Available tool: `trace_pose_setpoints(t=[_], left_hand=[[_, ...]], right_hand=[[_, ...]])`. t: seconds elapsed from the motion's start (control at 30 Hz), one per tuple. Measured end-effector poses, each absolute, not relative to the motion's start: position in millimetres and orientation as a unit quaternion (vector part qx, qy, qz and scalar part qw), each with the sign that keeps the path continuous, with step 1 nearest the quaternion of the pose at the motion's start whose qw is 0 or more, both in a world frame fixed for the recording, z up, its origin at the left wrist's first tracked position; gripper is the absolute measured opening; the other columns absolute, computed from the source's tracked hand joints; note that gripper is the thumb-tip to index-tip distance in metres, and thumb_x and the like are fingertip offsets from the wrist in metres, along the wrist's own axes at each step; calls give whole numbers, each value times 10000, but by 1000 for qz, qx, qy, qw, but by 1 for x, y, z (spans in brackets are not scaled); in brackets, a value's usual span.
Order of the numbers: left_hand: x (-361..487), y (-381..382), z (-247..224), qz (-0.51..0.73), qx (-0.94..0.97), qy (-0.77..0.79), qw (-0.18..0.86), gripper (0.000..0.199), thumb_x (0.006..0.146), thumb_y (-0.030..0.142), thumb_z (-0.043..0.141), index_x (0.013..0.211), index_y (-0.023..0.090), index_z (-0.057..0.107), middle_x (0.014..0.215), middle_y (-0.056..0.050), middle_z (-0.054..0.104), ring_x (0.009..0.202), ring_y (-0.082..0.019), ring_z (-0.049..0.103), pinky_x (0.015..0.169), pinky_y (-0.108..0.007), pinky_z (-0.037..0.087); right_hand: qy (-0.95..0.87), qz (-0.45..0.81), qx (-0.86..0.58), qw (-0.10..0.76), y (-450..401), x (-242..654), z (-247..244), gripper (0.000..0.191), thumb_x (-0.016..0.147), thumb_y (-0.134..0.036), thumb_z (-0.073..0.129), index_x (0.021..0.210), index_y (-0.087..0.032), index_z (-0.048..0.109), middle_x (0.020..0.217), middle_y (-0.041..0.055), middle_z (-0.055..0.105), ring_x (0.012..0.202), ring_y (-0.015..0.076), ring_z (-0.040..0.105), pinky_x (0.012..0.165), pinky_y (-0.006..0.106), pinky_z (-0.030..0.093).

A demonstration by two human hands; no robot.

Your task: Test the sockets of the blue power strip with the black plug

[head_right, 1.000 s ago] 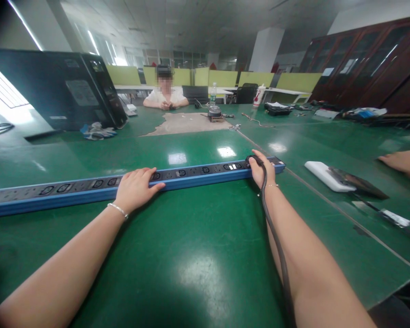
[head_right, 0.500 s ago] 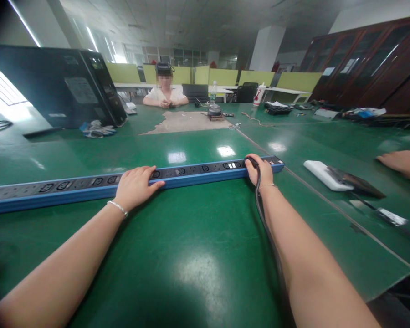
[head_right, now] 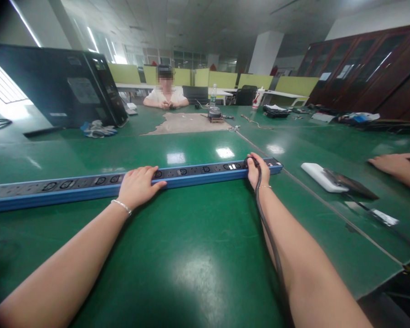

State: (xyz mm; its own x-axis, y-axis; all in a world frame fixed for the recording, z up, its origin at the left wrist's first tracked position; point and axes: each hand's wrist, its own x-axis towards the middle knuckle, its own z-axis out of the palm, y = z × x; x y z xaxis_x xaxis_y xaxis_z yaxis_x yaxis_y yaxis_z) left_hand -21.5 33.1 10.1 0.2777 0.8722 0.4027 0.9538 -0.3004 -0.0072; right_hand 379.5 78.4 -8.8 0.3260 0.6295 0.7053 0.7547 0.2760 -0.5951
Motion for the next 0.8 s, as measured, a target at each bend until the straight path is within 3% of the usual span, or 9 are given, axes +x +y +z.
trace_pose_setpoints(t=[0.1, 0.33, 0.67, 0.8], left_hand=[[-21, 33, 10, -160, -790, -580, 121, 608, 850, 606, 382, 1269, 184, 508, 1239, -117, 590, 1159, -283, 501, 966, -412, 339], [-22, 34, 10, -161, -788, -584, 114, 610, 848, 607, 382, 1278, 193, 501, 1249, -123, 583, 1170, -282, 493, 976, -422, 331], [-21, 33, 9, -166, -788, -581, 123, 617, 847, 621, 372, 1267, 188, 504, 1242, -114, 585, 1162, -276, 498, 969, -408, 333], [-21, 33, 9, -166, -788, -581, 118, 615, 848, 618, 374, 1271, 190, 498, 1246, -113, 581, 1170, -274, 492, 975, -405, 327]], right_hand=[[-527, -71, -544, 649, 76, 353, 8, 458, 879, -506, 387, 1123, -181, 598, 1084, 106, 672, 1025, 218, 615, 920, 410, 467], [-653, -5, -524, 547, 63, 286, 18, 369, 836, -524, 485, 971, -252, 695, 1023, 38, 706, 987, 222, 636, 920, 381, 481], [-652, 10, -553, 519, 70, 289, 3, 378, 821, -503, 515, 1025, -246, 704, 1043, 43, 708, 1027, 245, 632, 942, 406, 468], [-649, -9, -572, 502, 69, 281, 4, 332, 819, -444, 519, 989, -241, 719, 968, 48, 725, 950, 254, 658, 895, 405, 491]])
